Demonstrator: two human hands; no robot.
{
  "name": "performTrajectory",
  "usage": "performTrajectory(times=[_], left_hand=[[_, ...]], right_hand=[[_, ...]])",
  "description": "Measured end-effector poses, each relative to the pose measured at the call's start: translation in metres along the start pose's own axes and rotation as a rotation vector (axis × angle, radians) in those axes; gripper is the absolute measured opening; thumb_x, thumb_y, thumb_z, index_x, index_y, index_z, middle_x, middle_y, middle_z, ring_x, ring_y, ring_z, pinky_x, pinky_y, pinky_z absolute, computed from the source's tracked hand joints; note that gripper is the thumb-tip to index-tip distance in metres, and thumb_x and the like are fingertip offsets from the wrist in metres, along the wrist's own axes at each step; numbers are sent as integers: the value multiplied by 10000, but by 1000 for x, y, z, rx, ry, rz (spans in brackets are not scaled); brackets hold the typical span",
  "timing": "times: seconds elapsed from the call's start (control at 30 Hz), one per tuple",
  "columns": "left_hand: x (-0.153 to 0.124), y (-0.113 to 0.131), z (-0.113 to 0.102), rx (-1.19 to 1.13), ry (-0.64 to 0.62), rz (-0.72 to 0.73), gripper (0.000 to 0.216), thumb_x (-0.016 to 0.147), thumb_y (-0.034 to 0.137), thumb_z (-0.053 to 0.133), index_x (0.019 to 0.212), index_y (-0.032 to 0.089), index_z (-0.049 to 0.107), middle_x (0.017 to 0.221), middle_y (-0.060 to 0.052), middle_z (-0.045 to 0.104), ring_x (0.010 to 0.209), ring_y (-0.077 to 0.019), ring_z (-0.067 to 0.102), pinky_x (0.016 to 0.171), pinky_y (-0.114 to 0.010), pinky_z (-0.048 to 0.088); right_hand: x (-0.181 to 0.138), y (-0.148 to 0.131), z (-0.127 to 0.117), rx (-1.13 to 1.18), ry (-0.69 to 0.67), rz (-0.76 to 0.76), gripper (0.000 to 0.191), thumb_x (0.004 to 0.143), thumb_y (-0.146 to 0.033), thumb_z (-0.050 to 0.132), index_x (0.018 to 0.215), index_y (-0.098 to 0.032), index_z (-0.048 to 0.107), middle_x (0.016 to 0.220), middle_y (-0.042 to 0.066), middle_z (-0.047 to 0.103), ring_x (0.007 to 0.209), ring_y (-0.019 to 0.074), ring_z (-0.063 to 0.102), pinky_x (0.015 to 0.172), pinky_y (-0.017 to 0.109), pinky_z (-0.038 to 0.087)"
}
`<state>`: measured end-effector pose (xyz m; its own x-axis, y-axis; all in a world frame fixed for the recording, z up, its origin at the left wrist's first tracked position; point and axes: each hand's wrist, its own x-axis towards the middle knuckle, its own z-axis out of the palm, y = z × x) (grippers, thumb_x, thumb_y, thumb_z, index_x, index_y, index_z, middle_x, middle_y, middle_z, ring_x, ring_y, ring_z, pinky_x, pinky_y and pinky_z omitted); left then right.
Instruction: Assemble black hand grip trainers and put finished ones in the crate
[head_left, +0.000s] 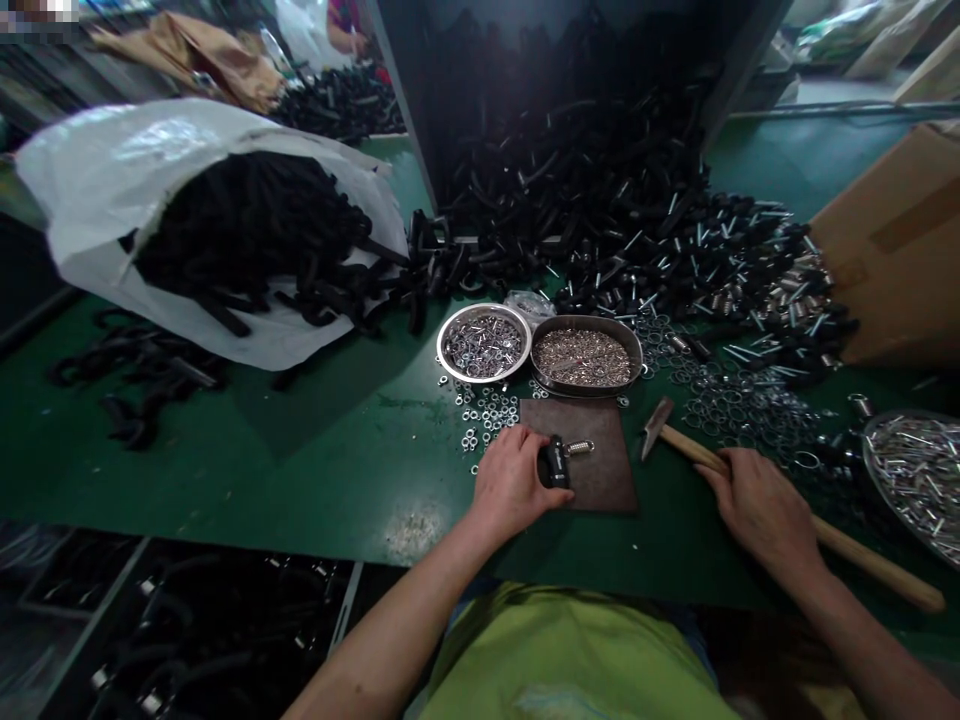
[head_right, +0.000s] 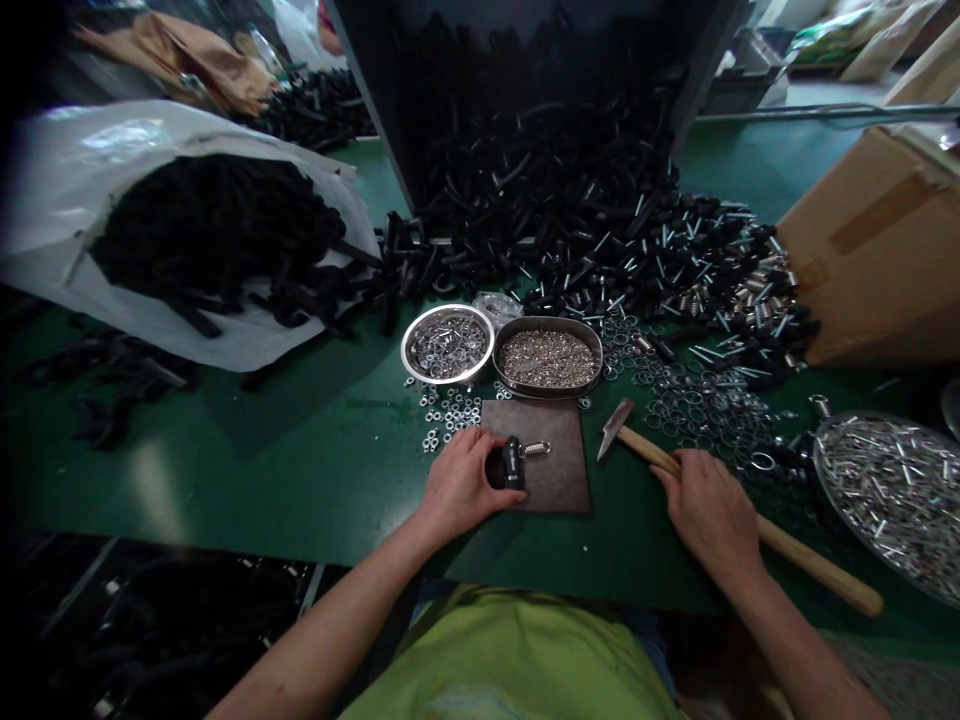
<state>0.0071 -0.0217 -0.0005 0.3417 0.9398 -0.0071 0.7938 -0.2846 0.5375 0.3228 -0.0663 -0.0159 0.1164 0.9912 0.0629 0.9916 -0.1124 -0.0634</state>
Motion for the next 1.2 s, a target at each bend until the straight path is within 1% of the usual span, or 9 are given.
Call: performTrajectory(times=[0.13,0.23,0.43,0.63,0.73,0.83,1.0,1.1,1.2], left_hand=[[1,1,0,12,-16,-23,624,533,473,801,1058,215,583,1036,-45,545,987,-237,503,828,-360,432],[1,1,-1,21,-10,-6,620,546,485,790,1061,206,585,1043,-49,543,984,-234,503,824,-354,436],[2,2,-1,35,-12,0,591,537,458,801,1031,205,597,1020,-50,554,982,-243,511,830,-367,438],[1,1,-1,17,-13,-4,613,536,466,803,1051,210,590,1047,-51,553,1005,-249,506,862,-378,429],[0,3,-1,9,-9,-9,585,537,453,806,1022,210,587,1043,-53,548,995,-246,509,849,-376,431],[0,5,1,2,9,-30,587,536,456,805,1009,198,572,1034,-57,545,997,-250,505,847,-382,429],[-1,10,1,-178,119,-176,566,577,473,784,987,183,522,1001,-61,563,971,-247,524,843,-396,428],[-5,22,-2,-423,208,-306,617,592,496,775,1043,183,492,1037,-70,577,971,-236,544,848,-378,436],[-12,41,-3,-610,207,-318,562,647,427,762,1081,191,495,1051,-69,593,954,-215,563,828,-345,456]], right_hand=[[-6,-40,-41,541,-86,51,319,889,-420,364,1062,-219,540,760,66,655,601,224,622,539,351,496],[-9,-74,-65,775,92,-89,278,908,-342,352,1114,-273,526,734,43,658,584,192,624,549,317,514],[3,-99,-61,557,-141,-366,298,884,-273,388,1110,-287,583,978,38,716,770,224,693,651,346,551],[-8,-96,-63,527,160,-351,329,907,-289,348,1104,-265,611,775,66,713,625,222,676,584,340,548],[-8,-90,-43,397,-58,-425,349,914,-284,342,1165,-268,582,929,49,726,714,220,693,618,342,555],[-8,-63,-24,255,-42,-310,391,932,-302,334,1284,-256,497,1139,59,668,852,222,683,675,339,544],[-13,-8,-11,-78,170,-92,451,913,-399,345,1313,-253,494,934,111,675,777,307,640,570,407,475],[-12,-24,-9,134,204,-144,480,890,-439,372,1319,-250,474,1024,130,647,958,342,600,750,487,488],[-7,-77,-14,561,62,-226,495,904,-402,376,1383,-278,359,1127,80,644,953,248,638,781,398,529]])
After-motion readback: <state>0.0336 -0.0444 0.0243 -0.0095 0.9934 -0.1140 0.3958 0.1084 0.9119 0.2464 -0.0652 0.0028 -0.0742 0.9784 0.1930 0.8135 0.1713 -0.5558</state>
